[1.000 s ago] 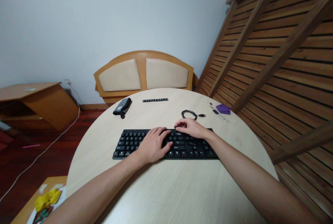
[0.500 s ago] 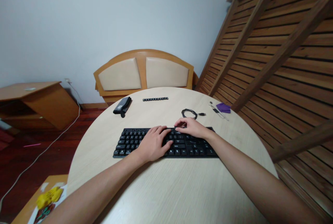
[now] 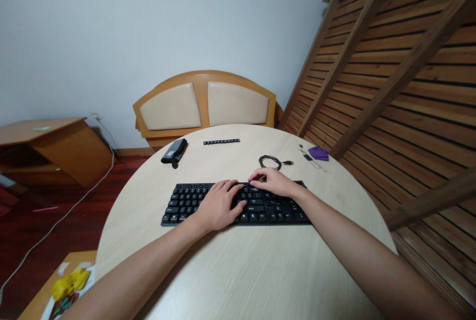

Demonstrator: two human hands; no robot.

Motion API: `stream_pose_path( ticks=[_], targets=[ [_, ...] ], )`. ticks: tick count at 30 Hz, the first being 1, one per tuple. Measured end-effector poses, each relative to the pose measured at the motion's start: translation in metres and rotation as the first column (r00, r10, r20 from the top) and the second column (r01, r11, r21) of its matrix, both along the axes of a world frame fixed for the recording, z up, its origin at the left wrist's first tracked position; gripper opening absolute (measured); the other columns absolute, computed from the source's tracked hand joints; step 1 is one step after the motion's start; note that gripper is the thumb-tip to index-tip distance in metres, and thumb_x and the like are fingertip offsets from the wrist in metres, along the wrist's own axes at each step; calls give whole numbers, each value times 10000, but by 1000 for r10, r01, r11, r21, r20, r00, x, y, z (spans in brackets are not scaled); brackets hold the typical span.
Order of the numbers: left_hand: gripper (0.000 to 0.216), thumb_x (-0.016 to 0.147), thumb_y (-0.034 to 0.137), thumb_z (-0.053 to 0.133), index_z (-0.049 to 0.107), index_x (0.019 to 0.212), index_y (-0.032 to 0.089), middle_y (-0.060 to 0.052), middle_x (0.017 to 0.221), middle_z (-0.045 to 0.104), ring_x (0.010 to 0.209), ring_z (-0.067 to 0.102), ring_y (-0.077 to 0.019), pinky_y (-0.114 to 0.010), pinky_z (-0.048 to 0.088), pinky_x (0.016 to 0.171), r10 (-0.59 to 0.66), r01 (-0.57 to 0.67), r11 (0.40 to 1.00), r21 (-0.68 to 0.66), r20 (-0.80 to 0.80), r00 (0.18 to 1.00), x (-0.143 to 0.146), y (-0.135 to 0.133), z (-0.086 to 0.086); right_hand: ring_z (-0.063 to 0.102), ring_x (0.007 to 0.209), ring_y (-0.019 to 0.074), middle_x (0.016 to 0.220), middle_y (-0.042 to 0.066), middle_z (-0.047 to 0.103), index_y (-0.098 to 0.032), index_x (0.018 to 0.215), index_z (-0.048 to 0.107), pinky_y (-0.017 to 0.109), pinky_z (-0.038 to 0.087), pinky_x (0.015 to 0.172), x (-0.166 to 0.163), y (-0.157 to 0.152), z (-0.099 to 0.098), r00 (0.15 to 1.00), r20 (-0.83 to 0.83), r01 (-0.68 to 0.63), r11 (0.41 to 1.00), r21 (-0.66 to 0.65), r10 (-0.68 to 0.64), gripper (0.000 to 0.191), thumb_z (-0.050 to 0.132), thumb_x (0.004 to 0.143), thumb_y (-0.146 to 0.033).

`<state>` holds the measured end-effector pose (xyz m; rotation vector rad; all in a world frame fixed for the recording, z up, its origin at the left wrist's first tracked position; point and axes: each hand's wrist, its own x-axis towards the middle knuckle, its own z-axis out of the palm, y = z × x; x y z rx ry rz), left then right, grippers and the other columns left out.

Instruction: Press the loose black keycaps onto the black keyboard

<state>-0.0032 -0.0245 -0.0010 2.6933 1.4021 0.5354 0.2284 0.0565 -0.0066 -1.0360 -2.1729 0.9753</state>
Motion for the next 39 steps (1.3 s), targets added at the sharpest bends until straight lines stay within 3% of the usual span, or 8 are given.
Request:
stream_pose_path(
  ticks=[13, 20, 39],
  targets=[
    [491, 974, 461, 482, 550, 1364, 171, -126, 1403, 560, 1285, 515, -291, -461, 380, 1126, 7, -7, 1000, -8, -16, 1000, 1, 0, 0, 692, 829, 189, 936, 75, 743, -162, 920, 733, 315, 546, 784, 0, 1, -4, 1000, -1, -11, 996, 84, 11, 204, 672, 838, -338],
    [492, 972, 461, 482, 549, 1362, 169, -125, 1403, 558, 1281, 516, -291, -462, 389, 1114, 5, -5, 1000, -4, -15, 1000, 0, 0, -1, 674, 838, 179, 920, 63, 734, -172, 903, 742, 292, 512, 778, 1, -2, 2, 993, 116, -50, 953, 300, 15, 145, 664, 865, -288],
    [474, 967, 450, 488, 561, 1348, 177, -122, 1374, 577, 1264, 530, -286, -457, 393, 1114, -12, 11, 1000, 15, 10, 1000, -1, 2, -5, 676, 924, 209, 973, 63, 737, -192, 956, 739, 299, 478, 816, -1, -12, 16, 923, 377, -107, 885, 454, -82, 163, 618, 933, -298]
  ],
)
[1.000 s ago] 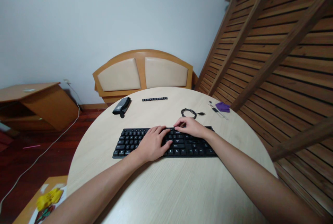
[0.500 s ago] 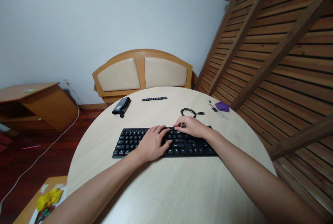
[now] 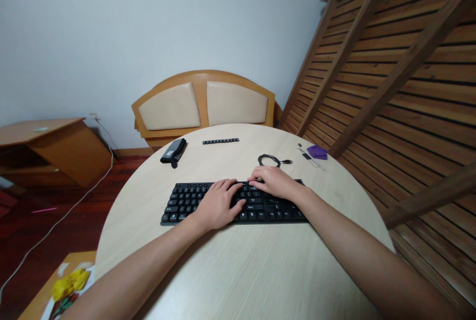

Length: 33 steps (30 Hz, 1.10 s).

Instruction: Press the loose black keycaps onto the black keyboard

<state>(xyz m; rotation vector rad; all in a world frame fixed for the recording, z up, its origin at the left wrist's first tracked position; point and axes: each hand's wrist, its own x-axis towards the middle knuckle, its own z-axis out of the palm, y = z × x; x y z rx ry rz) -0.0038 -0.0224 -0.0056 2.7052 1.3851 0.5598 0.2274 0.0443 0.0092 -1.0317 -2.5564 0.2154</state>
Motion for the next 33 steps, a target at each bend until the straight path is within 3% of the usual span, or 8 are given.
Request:
stream_pose_path(
  ticks=[33],
  targets=[
    [480, 974, 453, 481, 550, 1359, 173, -121, 1390, 564, 1268, 526, -285, -455, 385, 1119, 3, -3, 1000, -3, -13, 1000, 0, 0, 0, 669, 900, 208, 968, 68, 731, -190, 948, 734, 294, 467, 786, -2, -5, 5, 999, 44, 11, 1000, 12, -11, 174, 593, 946, -292]
  ],
)
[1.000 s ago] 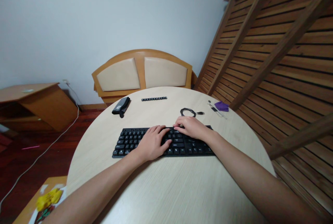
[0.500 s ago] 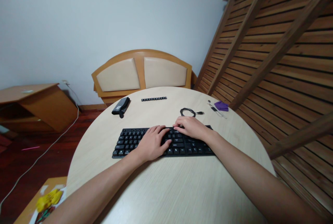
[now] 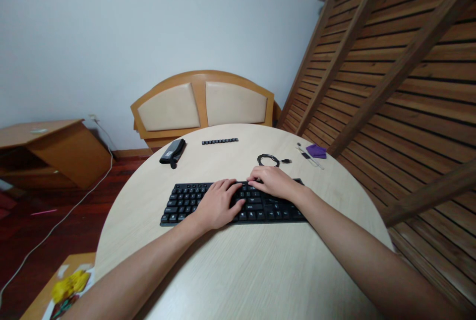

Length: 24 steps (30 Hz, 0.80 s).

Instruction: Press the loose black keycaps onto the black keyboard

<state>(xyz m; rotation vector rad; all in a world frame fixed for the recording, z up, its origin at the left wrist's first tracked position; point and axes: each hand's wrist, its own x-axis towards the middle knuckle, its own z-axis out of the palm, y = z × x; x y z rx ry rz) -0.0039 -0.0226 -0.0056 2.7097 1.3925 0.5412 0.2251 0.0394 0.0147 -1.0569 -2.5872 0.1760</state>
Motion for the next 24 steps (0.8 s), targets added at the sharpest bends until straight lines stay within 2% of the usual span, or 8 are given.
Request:
stream_pose_path(
  ticks=[11, 24],
  targets=[
    [482, 975, 460, 473, 550, 1358, 176, -122, 1396, 562, 1270, 526, -290, -464, 391, 1112, 3, -3, 1000, -10, -4, 1000, -1, -1, 1, 674, 924, 218, 991, 74, 729, -192, 959, 717, 308, 477, 795, -3, -1, 0, 1000, 2, 30, 1000, -1, -30, 141, 609, 932, -278],
    [471, 971, 452, 478, 557, 1349, 181, -123, 1384, 572, 1268, 531, -290, -469, 389, 1116, 2, -2, 1000, -12, 11, 1000, 1, -1, 2, 673, 906, 234, 978, 86, 727, -193, 963, 719, 307, 467, 767, -9, -5, 6, 991, 124, 44, 998, 43, -49, 143, 595, 941, -260]
  ],
)
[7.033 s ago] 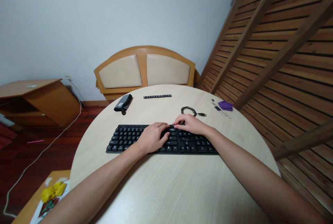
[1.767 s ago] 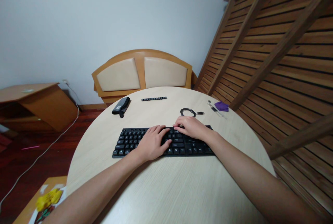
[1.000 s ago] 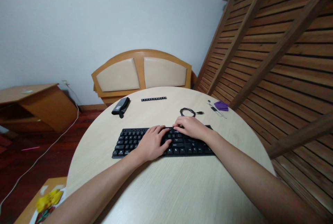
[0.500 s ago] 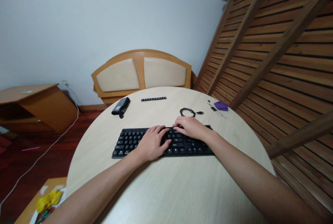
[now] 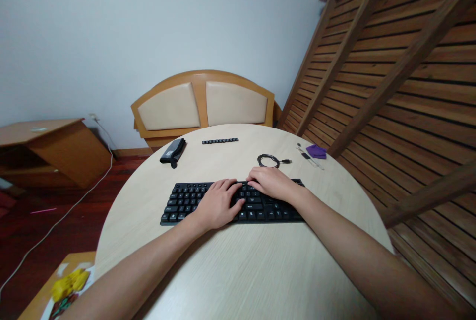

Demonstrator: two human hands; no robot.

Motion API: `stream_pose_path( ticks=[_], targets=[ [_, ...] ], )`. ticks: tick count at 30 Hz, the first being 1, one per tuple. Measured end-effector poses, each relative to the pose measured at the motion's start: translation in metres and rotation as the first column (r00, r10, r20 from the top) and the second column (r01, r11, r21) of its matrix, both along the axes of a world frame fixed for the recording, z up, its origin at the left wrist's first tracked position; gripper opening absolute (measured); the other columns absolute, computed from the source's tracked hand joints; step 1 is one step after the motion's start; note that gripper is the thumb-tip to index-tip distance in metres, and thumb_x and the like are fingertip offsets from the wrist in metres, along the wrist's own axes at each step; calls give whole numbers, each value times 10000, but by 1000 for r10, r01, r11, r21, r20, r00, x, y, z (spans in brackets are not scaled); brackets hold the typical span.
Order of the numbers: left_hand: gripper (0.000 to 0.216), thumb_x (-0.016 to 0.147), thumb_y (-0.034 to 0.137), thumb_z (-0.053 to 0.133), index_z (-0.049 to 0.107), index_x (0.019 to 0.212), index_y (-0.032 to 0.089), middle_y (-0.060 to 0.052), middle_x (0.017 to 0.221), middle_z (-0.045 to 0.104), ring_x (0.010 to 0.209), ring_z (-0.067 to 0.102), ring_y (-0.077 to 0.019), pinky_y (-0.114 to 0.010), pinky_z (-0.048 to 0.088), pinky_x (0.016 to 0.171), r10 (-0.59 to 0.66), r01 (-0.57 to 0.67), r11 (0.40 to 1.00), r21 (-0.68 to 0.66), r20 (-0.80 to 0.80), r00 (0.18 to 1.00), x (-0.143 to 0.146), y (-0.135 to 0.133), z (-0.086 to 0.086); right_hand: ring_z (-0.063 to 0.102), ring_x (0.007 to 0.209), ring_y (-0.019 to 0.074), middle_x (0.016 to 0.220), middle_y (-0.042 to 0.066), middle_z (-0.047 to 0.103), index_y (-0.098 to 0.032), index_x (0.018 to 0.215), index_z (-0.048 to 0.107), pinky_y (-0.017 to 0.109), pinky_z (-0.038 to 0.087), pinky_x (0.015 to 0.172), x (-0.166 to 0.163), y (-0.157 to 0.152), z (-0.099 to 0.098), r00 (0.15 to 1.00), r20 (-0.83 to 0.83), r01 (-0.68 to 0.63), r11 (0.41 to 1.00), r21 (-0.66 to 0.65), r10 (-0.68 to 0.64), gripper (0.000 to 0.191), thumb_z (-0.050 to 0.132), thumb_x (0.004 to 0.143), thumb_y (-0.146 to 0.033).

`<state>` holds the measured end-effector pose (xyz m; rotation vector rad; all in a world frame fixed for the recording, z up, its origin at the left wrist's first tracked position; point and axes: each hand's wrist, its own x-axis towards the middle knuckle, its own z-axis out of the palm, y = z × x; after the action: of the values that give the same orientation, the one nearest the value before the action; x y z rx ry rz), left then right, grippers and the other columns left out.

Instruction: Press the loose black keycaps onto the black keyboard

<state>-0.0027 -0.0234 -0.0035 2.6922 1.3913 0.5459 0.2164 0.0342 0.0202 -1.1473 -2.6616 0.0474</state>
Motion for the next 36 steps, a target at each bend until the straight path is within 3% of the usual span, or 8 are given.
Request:
stream_pose_path(
  ticks=[16, 22, 29, 36],
  targets=[
    [478, 969, 455, 469, 558, 1350, 180, -122, 1402, 558, 1273, 518, -306, -486, 392, 1107, 27, -27, 1000, 8, -14, 1000, 2, -2, -1, 684, 889, 212, 964, 56, 764, -227, 985, 751, 300, 469, 792, 13, 18, -5, 989, -140, -63, 993, -102, 48, 233, 562, 955, -360],
    [474, 967, 455, 473, 551, 1350, 188, -114, 1406, 549, 1284, 502, -302, -482, 376, 1121, 31, -31, 999, 9, -3, 1000, 2, -2, -2, 690, 862, 224, 962, 61, 767, -231, 1012, 742, 299, 463, 742, 5, 60, -4, 999, -10, 48, 998, -48, -49, 231, 555, 938, -346],
    [470, 961, 454, 485, 552, 1346, 193, -112, 1415, 543, 1302, 487, -307, -495, 365, 1132, 43, -43, 999, -23, 7, 999, 3, -4, 2, 645, 1111, 271, 1211, 128, 703, -189, 1357, 546, 344, 468, 912, -17, 128, 0, 955, 138, 268, 963, -20, -263, 441, 539, 935, -313],
    [483, 950, 451, 500, 536, 1362, 201, -112, 1442, 522, 1326, 465, -316, -519, 345, 1145, 58, -56, 997, -58, 26, 998, 4, -4, 4, 621, 1152, 305, 1313, 172, 638, -184, 1427, 446, 391, 470, 941, -40, 179, -7, 920, 203, 351, 935, -44, -336, 541, 553, 916, -326]
  ],
)
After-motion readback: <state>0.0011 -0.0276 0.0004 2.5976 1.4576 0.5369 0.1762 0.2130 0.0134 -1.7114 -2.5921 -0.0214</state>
